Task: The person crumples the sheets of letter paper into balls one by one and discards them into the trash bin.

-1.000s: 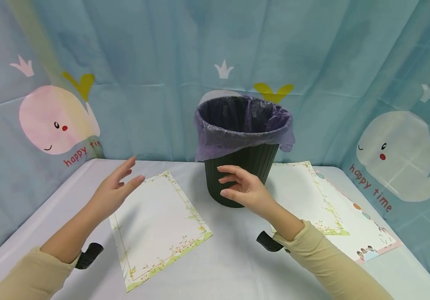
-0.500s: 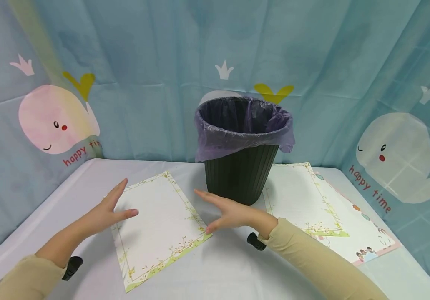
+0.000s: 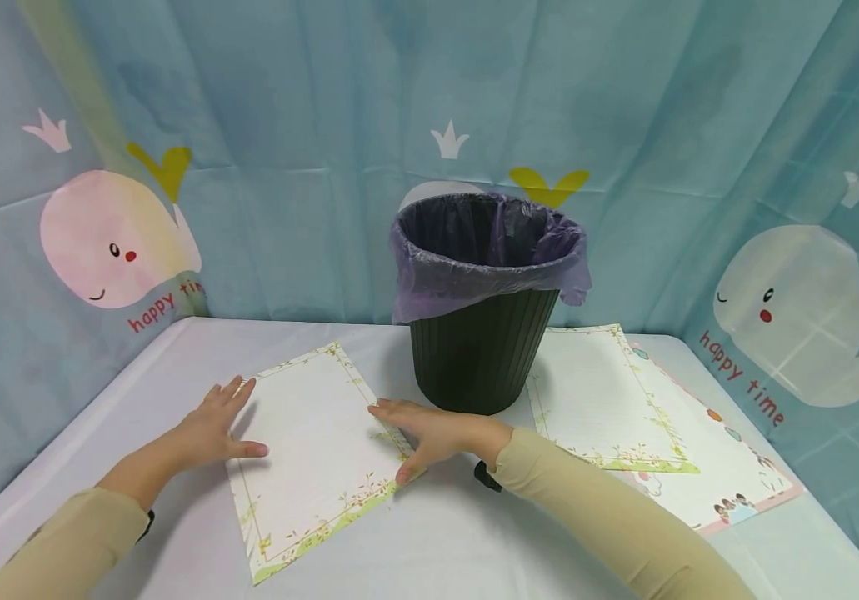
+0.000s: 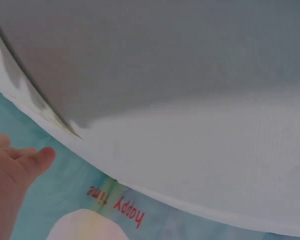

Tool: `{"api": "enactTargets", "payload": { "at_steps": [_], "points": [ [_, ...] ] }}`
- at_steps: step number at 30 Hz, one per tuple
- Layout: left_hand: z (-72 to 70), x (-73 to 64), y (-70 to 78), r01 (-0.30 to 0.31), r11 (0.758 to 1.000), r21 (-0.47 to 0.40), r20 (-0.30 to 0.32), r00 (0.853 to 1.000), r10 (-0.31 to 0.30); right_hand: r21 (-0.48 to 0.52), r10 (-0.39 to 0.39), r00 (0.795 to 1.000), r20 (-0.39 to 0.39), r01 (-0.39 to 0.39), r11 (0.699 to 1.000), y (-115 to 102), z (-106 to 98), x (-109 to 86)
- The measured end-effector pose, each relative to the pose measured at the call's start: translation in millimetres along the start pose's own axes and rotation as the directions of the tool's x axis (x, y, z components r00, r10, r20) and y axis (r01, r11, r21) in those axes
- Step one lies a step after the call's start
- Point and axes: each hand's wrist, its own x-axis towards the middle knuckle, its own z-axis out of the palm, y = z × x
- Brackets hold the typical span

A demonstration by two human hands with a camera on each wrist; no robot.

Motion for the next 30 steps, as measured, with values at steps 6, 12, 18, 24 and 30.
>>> {"api": "enactTargets", "payload": {
  "at_steps": [6,12,18,24,30],
  "points": [
    [4.9,8.3,-10.1,-0.037,0.999,-0.010,0.033,0.999,0.037,-0.081,0.078,0.996,0.035,-0.075,0.994,3,4,12.0],
    [9.2,13.3,-15.1,-0.072,0.997,0.012,0.068,0.995,0.071,-0.199,0.148,0.987,0.062,-0.133,0.971,2,8,18.1],
    [6.6,15.1,-16.8,-0.055,0.998,0.037,0.096,0.994,0.051,-0.291,0.172,0.983,0.062,-0.147,0.945,-1,9,20.3],
    [6.7,15.8,-9.6,-0.026,1.000,0.016,0.126,0.992,0.024,-0.333,0.186,0.982,0.026,-0.167,0.928,-3,13,25.1],
    [8.0,17.8,9.1,0.019,0.992,-0.123,0.179,0.984,0.003,-0.326,0.226,0.969,-0.095,-0.245,0.913,-10,18,28.9]
  ]
}}
